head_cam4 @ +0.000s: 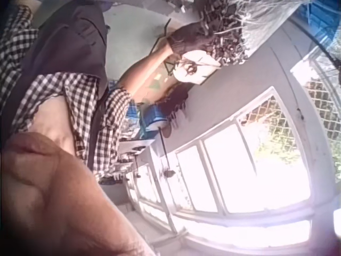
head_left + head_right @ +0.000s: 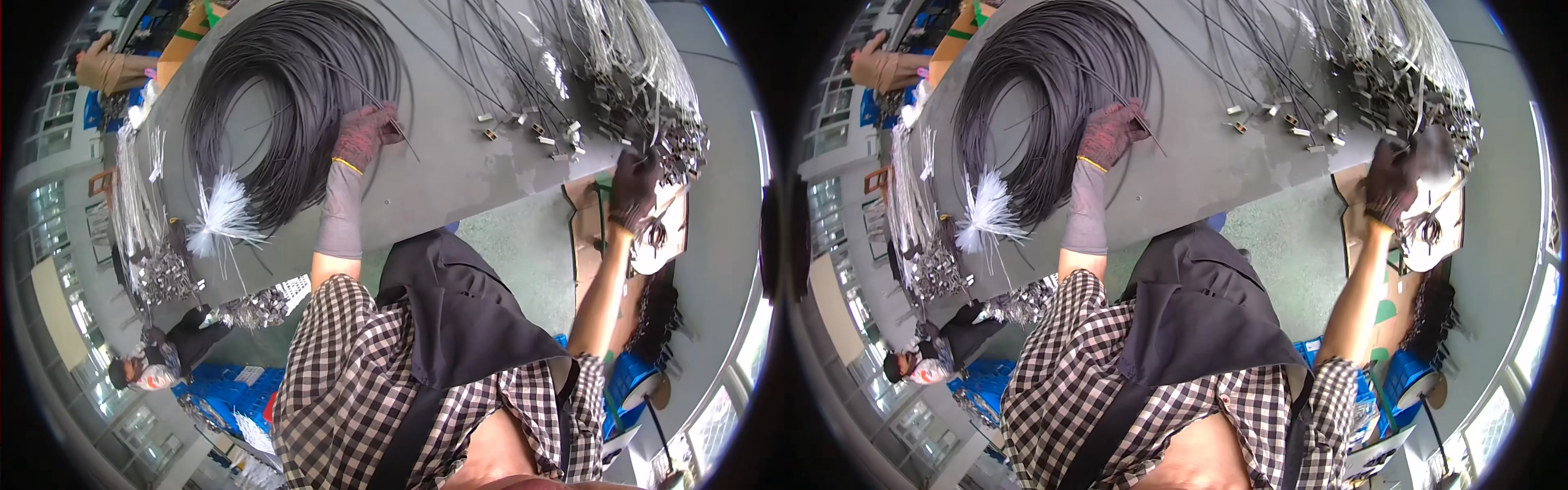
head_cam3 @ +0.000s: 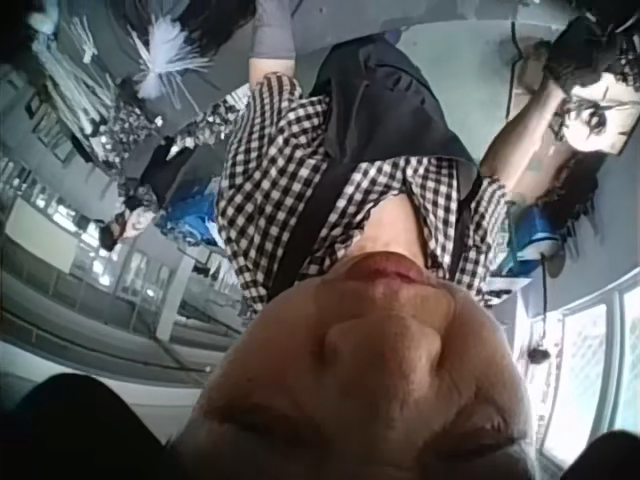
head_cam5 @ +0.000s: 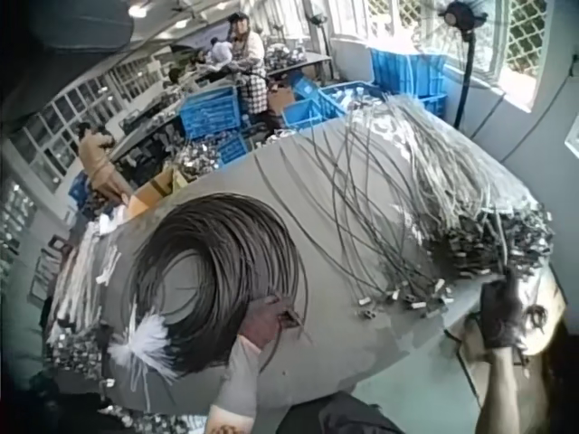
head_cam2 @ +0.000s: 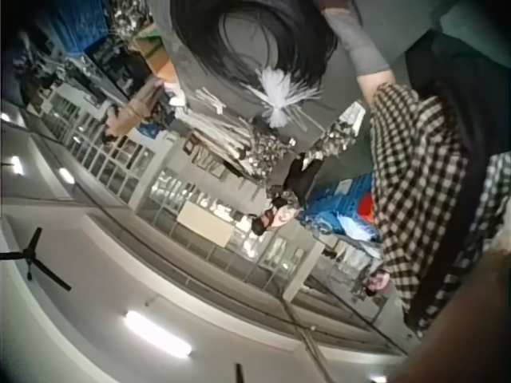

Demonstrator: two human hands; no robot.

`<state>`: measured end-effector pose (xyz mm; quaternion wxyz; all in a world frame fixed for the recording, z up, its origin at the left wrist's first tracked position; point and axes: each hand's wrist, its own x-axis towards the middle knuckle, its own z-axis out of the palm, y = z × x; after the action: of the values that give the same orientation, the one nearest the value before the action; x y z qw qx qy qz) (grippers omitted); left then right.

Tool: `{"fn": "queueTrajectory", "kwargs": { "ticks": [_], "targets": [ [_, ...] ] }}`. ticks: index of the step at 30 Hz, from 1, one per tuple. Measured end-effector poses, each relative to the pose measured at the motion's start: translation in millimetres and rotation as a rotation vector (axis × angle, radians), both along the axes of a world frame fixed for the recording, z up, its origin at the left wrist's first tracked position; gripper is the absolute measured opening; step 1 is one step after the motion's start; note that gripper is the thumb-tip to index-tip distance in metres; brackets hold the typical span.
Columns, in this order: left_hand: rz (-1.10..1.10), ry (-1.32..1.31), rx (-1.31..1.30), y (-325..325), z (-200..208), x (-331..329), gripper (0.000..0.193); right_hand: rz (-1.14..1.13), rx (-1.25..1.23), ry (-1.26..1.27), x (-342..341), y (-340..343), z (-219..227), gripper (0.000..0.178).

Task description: The person secures a bundle of wires with a tie, sets it onto a stand, and then threads individual wires from a pile through black tubes on the table.

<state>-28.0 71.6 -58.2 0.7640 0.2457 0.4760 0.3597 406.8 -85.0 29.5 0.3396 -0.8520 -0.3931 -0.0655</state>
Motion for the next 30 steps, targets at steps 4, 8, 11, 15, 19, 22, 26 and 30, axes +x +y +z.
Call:
{"fn": "queueTrajectory", "kwargs": {
  "ticks": [4, 8, 11, 15, 19, 22, 26, 30],
  "targets": [
    [-0.121, -0.021, -0.007, 4.8, 3.2, 39.3, 0.024, -0.143, -0.147, 0.439, -43.9, -126.0, -51.2, 0.066],
    [-0.265, -0.095, -0.020, -8.1, 14.6, 84.3, 0.031, 0.001, -0.033, 1.179, -73.8, -222.6, -86.8, 0.057],
    [-0.448, -0.203, -0.056, -45.4, 4.3, 111.7, 0.030, 0.077, -0.047, 1.206, -72.7, -175.0, -62.7, 0.042],
    [-0.995, -0.110, -0.020, -141.3, 1.3, 136.0, 0.028, 0.065, 0.069, 1.022, -32.9, -108.2, -40.0, 0.032],
    [-1.517, -0.003, 0.210, -215.4, 2.3, 116.6, 0.028, 0.007, 0.209, 0.936, 2.2, -55.6, -9.8, 0.029],
    [-1.387, 0.090, -0.114, -212.5, 15.9, 127.1, 0.030, -0.002, 0.101, 0.902, 18.6, -54.6, -9.5, 0.029],
    [-1.116, 0.079, -0.262, -194.6, 25.6, 180.0, 0.042, 0.092, -0.106, 0.648, -3.7, -105.8, -4.8, 0.029],
    [-0.817, -0.131, -0.163, -186.8, 2.3, 250.3, 0.040, 0.054, -0.197, 0.718, -56.9, -213.2, -32.0, 0.024]
  ]
}}
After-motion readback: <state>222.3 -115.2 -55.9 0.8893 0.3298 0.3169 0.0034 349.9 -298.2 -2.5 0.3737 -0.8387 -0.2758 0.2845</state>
